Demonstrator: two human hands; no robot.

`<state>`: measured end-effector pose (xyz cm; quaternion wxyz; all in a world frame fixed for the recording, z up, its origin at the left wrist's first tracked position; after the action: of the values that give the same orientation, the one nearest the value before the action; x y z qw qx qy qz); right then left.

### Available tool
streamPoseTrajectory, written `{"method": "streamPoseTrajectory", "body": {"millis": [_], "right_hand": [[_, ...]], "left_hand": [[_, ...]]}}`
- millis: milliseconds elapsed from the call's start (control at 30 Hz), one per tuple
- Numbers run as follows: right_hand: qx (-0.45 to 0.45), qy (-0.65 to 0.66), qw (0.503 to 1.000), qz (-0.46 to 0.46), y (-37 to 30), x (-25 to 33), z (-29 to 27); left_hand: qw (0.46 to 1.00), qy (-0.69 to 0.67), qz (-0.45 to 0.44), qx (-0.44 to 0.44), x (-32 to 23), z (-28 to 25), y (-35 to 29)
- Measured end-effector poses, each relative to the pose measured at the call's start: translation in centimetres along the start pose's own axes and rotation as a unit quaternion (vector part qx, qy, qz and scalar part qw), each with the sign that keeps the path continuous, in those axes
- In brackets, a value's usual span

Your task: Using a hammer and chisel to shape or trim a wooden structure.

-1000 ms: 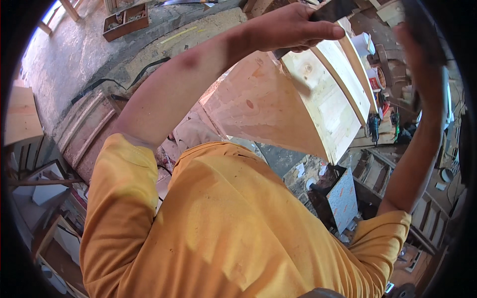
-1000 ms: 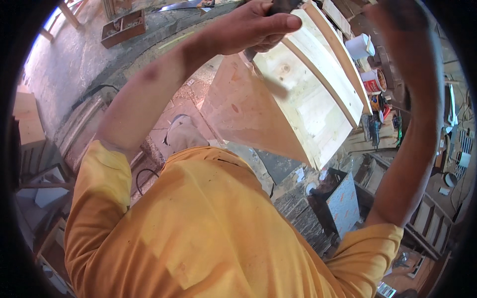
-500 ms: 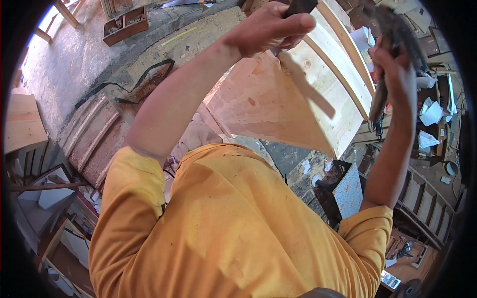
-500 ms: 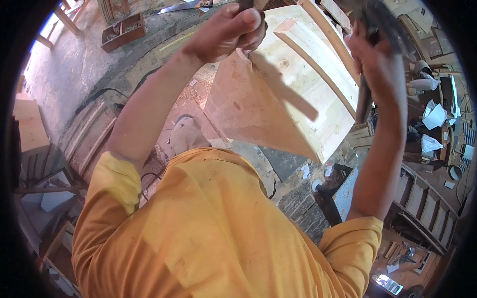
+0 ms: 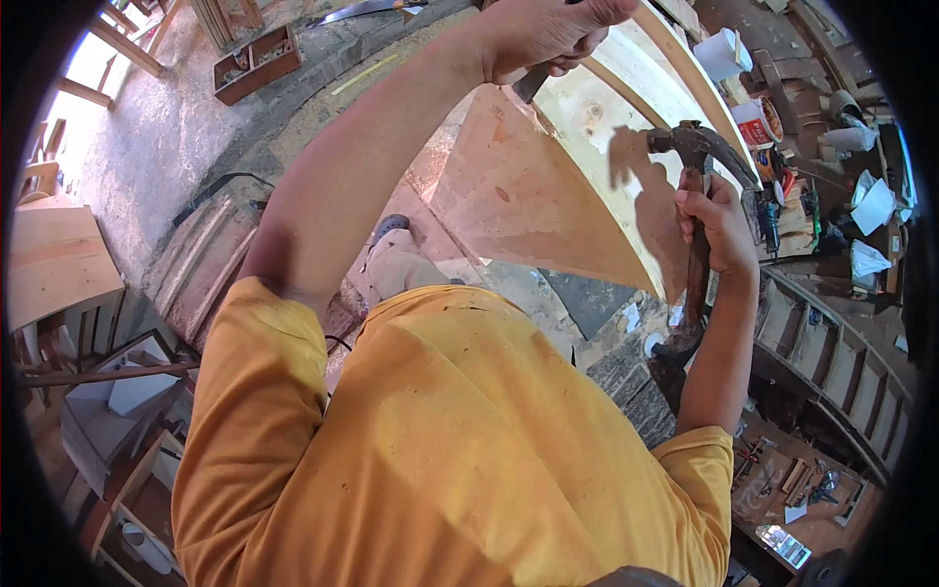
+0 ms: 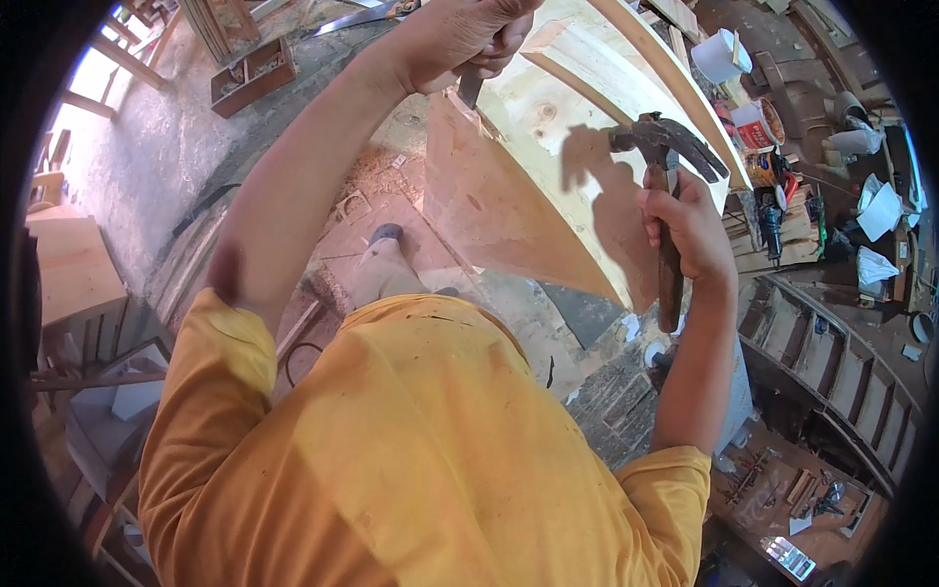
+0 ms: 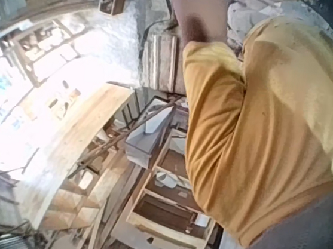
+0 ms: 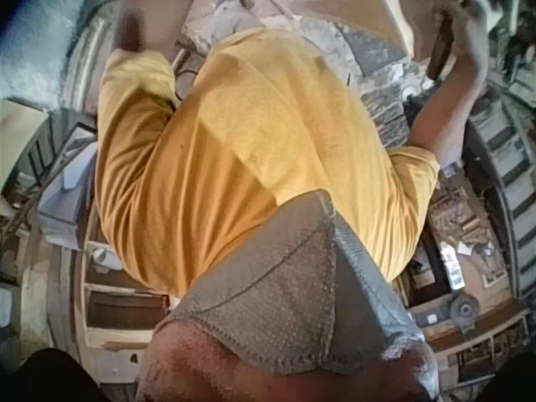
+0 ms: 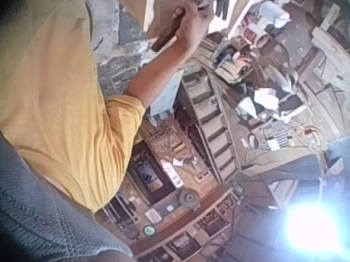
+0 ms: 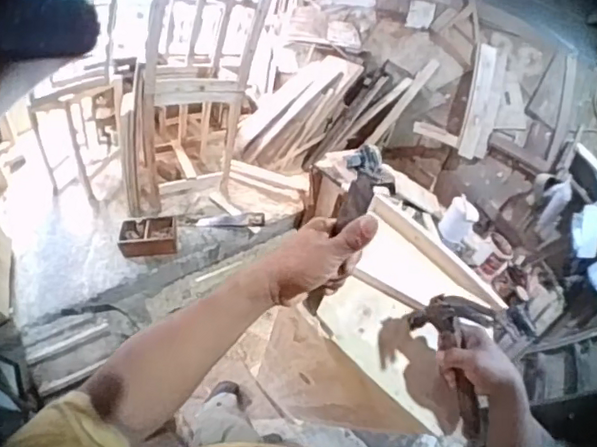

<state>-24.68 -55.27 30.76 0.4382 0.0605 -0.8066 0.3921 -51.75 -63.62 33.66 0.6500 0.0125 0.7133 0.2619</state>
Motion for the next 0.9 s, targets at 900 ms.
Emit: {"method": "streamPoseTrajectory", "body": {"millis": [900], "right_hand": [[-0.008,0.151,0.988,0.040,0.3,-2.3,-1.0]], "left_hand": [[0.975,-0.168,-0.051,0.134,1.3,-4.2,-1.0]]}}
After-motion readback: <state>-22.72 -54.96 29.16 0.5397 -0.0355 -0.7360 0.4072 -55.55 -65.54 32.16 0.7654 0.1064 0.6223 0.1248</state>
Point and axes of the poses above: each hand's wrist, its own y-axis towards the middle knuckle, its own z-axis out of the palm, x = y × z, the point moved 7 cm from there along y, towards the middle knuckle, and after that the axes turned 15 degrees about z, right-handed, at the moved point
